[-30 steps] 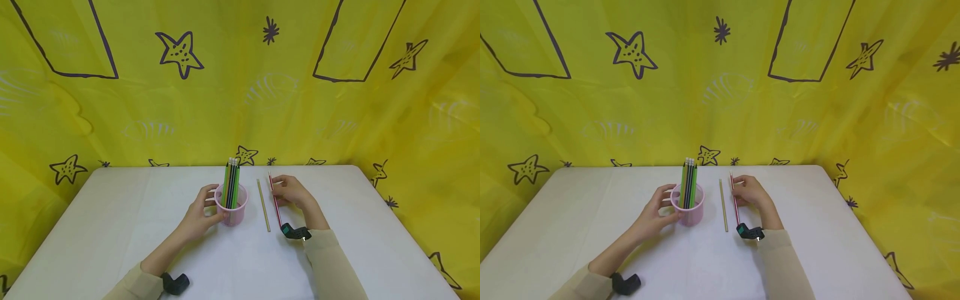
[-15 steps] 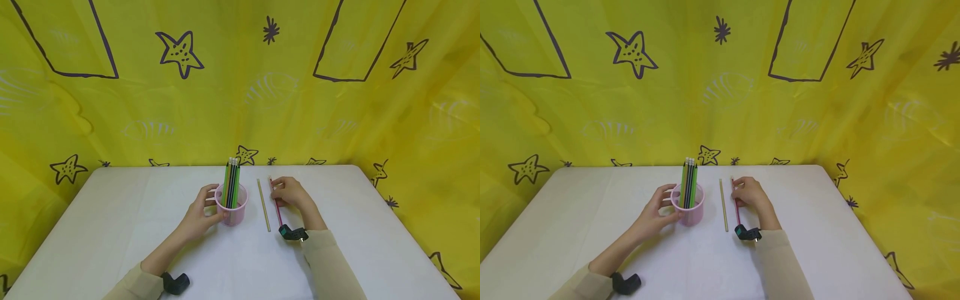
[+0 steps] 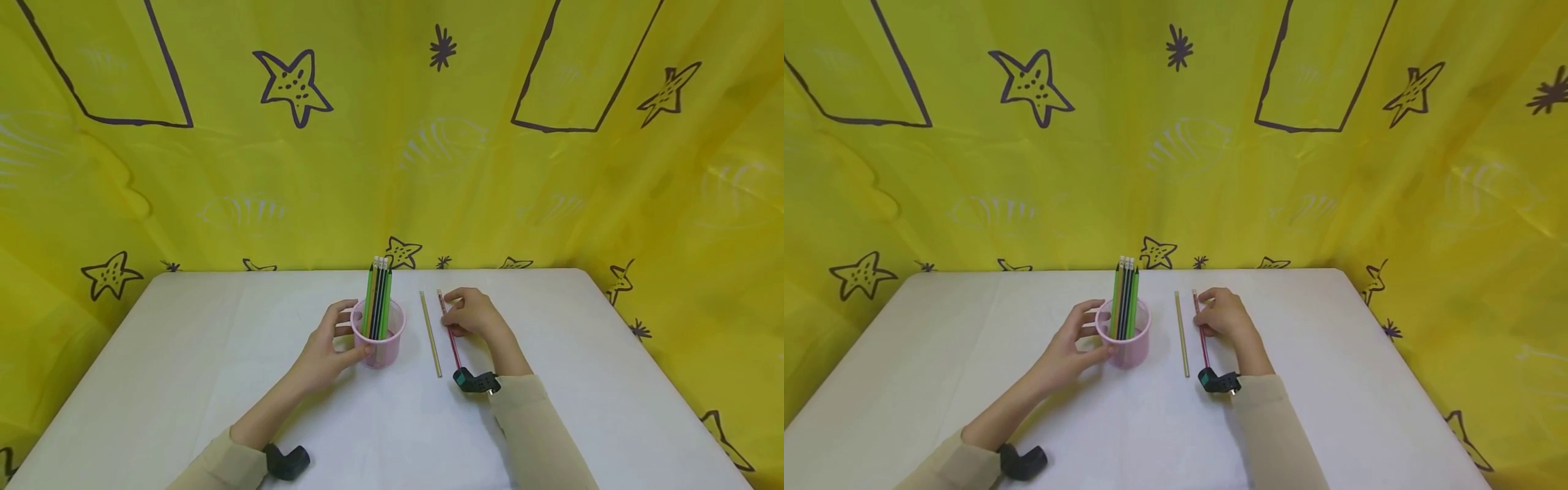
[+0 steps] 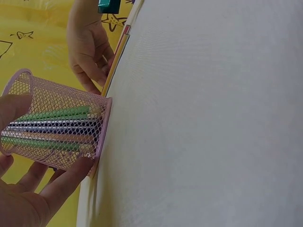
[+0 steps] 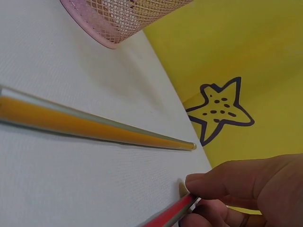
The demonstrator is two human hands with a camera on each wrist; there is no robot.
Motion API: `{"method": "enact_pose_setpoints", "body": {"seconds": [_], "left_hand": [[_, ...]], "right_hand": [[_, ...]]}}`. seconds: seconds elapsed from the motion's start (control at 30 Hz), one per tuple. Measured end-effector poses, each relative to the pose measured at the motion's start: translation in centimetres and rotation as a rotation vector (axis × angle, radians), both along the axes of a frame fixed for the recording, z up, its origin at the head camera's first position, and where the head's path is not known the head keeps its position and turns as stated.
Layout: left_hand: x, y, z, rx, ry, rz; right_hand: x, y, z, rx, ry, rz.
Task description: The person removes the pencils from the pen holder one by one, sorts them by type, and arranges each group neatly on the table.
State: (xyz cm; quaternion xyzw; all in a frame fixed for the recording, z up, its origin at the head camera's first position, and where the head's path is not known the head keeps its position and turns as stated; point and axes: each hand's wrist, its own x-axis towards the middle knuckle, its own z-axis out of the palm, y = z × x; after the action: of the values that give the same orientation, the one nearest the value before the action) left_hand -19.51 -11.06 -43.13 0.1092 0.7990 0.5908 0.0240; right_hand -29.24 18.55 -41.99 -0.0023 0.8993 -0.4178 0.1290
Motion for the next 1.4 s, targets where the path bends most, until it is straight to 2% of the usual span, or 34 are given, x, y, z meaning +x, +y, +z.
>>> {"method": "enact_pose_setpoints", "body": {"seconds": [0.4, 0.57, 0.67, 0.83, 1.03, 1.2, 1.4], "left_hand": [[0.0, 0.0, -0.1, 0.001, 0.003, -0.003], [0.0, -0.1, -0.2, 0.005, 0.007, -0.005], [0.0, 0.0, -0.1, 0.008, 0.005, -0.005], [0.0, 0.0, -0.1, 0.008, 0.003, -0.006], [0.0, -0.1, 0.0, 0.010, 0.014, -0.014], [0.0, 0.0, 0.1, 0.020, 0.031, -0.022], [0.0, 0.0, 0.0, 0.024, 0.035, -0.025]], "right_hand": [[0.0, 0.0, 0.1, 0.045, 0.016, 0.007], [0.0, 0.1, 0.6, 0.056, 0.058, 0.018], [0.1, 0.0, 1.1, 0.051, 0.109, 0.027], [0.4, -0.5, 2.1, 0.019, 0.244, 0.076], [1.3, -1.8, 3.5, -0.083, 0.402, 0.123], [2.3, -3.8, 4.5, -0.157, 0.518, 0.213], [3.3, -5.9, 4.6, -0.142, 0.570, 0.330]]}}
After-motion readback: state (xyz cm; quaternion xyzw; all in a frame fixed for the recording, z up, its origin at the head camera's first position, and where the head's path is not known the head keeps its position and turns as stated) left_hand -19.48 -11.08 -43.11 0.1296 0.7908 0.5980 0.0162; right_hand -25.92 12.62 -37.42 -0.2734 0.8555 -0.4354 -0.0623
